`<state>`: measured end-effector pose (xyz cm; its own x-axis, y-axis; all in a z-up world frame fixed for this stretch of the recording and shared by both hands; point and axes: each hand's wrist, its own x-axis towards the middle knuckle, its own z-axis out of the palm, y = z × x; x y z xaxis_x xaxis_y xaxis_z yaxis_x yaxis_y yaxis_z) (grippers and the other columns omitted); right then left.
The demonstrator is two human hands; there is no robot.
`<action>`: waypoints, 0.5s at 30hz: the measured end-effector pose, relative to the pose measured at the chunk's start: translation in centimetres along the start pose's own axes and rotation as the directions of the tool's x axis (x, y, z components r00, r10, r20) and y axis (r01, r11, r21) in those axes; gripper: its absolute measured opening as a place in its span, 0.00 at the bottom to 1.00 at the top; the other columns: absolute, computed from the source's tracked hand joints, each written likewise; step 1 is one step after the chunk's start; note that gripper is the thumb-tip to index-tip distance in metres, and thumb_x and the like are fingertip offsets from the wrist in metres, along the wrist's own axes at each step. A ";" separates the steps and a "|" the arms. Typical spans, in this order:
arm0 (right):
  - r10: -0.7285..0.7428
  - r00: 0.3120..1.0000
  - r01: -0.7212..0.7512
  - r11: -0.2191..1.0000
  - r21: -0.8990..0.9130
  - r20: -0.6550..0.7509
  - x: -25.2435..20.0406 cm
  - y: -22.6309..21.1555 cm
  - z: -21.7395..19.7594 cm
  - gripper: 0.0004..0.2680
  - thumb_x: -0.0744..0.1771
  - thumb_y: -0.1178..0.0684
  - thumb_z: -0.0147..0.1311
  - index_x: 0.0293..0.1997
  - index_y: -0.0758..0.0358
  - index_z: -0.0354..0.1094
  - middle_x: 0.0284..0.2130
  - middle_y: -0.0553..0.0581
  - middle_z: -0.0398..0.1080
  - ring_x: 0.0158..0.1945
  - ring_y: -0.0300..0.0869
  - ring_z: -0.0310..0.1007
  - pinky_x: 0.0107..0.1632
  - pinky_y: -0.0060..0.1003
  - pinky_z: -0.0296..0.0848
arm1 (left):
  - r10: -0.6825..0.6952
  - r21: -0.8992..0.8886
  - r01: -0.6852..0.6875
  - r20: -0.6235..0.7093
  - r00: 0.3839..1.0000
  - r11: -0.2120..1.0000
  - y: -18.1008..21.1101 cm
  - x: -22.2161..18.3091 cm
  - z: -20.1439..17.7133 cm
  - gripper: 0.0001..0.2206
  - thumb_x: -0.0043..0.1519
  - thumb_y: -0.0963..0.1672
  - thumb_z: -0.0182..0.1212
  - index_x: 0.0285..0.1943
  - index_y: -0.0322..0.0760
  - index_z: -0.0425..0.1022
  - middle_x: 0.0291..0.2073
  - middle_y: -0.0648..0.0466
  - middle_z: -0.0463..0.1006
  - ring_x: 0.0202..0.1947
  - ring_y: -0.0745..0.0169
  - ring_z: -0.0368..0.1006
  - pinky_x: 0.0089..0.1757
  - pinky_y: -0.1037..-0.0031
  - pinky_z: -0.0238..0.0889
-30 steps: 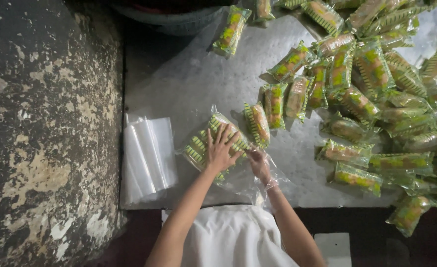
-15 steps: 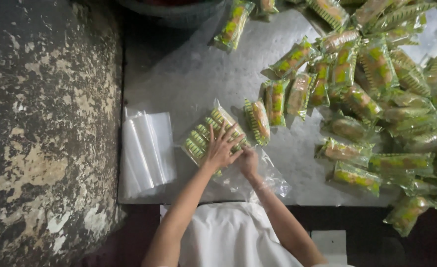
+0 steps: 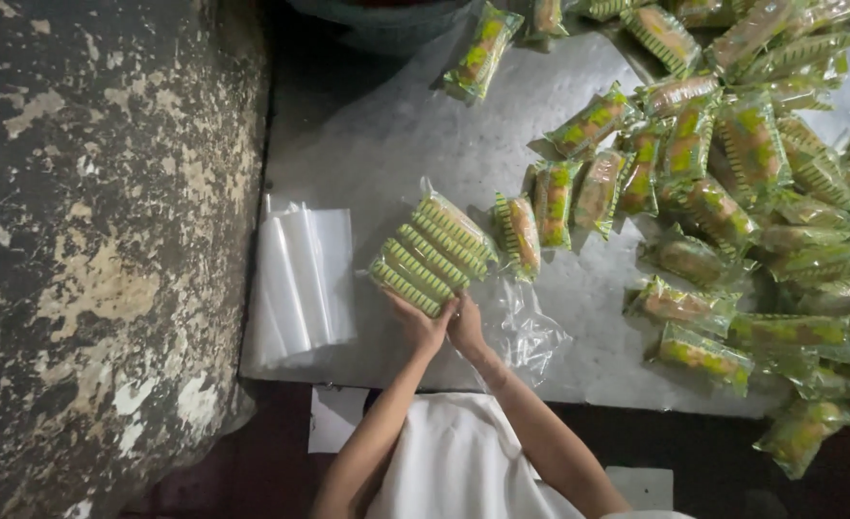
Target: Packing individually wrapped snacks into larger plastic bags for distribution
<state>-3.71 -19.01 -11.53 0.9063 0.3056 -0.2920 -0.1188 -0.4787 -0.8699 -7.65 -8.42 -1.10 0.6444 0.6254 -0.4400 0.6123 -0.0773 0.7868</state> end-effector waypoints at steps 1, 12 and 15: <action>0.000 1.000 0.000 1.000 -0.001 -0.009 -0.4 -1.8 -0.7 0.16 0.66 0.62 0.57 0.61 0.69 0.62 0.50 0.73 0.72 0.57 0.66 0.71 0.56 0.62 0.73 | 0.006 -0.001 -0.006 0.007 1.000 1.000 -1.5 1.1 0.4 0.67 0.48 0.58 0.77 0.77 0.33 0.16 0.66 0.28 0.46 0.66 0.18 0.54 0.56 0.32 0.61; 0.269 0.918 -0.286 0.958 0.019 0.290 -9.2 -7.7 -15.6 0.09 0.66 0.54 0.58 0.46 0.67 0.80 0.52 0.70 0.76 0.55 0.62 0.75 0.58 0.58 0.70 | 0.075 -0.148 -0.091 -0.111 0.991 0.985 1.3 3.7 -4.1 0.62 0.49 0.53 0.78 0.80 0.38 0.26 0.69 0.26 0.39 0.70 0.17 0.45 0.60 0.30 0.53; 0.399 0.875 -0.362 0.915 -0.177 0.274 -9.7 -11.6 -22.5 0.10 0.66 0.58 0.54 0.46 0.69 0.80 0.48 0.71 0.78 0.51 0.60 0.78 0.53 0.53 0.74 | 0.152 -0.080 -0.156 -0.058 0.987 0.985 4.2 2.2 -5.3 0.54 0.53 0.49 0.74 0.79 0.34 0.31 0.69 0.23 0.33 0.69 0.12 0.41 0.60 0.28 0.51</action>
<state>-2.01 -35.00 10.34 0.6348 0.3015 -0.7114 -0.3651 -0.6945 -0.6200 -6.13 -3.25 3.51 0.7022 0.6502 -0.2900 0.4658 -0.1116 0.8778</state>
